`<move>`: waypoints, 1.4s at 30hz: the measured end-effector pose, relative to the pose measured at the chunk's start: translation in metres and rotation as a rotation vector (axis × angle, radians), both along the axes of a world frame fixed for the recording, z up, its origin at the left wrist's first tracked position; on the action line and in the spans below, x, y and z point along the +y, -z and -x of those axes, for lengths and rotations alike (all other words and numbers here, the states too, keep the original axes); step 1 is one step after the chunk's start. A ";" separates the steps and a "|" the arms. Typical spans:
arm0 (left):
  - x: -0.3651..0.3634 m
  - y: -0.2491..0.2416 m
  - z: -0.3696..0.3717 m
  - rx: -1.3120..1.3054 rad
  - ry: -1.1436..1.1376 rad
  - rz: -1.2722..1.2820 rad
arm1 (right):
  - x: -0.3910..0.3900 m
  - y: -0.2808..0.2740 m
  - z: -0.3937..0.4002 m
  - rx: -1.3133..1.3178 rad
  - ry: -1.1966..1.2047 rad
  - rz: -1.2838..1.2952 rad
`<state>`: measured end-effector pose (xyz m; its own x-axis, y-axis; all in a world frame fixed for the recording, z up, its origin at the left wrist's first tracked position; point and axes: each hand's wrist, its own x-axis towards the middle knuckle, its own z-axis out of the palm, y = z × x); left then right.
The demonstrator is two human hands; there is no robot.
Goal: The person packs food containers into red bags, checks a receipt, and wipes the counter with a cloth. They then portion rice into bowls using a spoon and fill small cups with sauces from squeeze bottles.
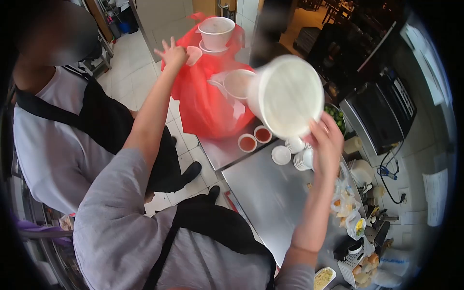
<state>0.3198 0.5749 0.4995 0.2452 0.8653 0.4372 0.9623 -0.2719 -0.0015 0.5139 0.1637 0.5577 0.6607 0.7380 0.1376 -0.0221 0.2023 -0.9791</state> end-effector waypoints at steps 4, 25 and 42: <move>0.041 0.031 0.030 -0.365 0.052 0.253 | 0.167 -0.001 0.029 0.107 -0.169 -0.177; -0.001 -0.038 0.032 -0.470 0.743 -0.475 | 0.398 0.131 0.057 -0.869 -0.398 0.285; -0.007 0.117 0.028 -1.542 0.382 1.108 | 0.360 0.148 0.063 -0.788 -0.318 0.454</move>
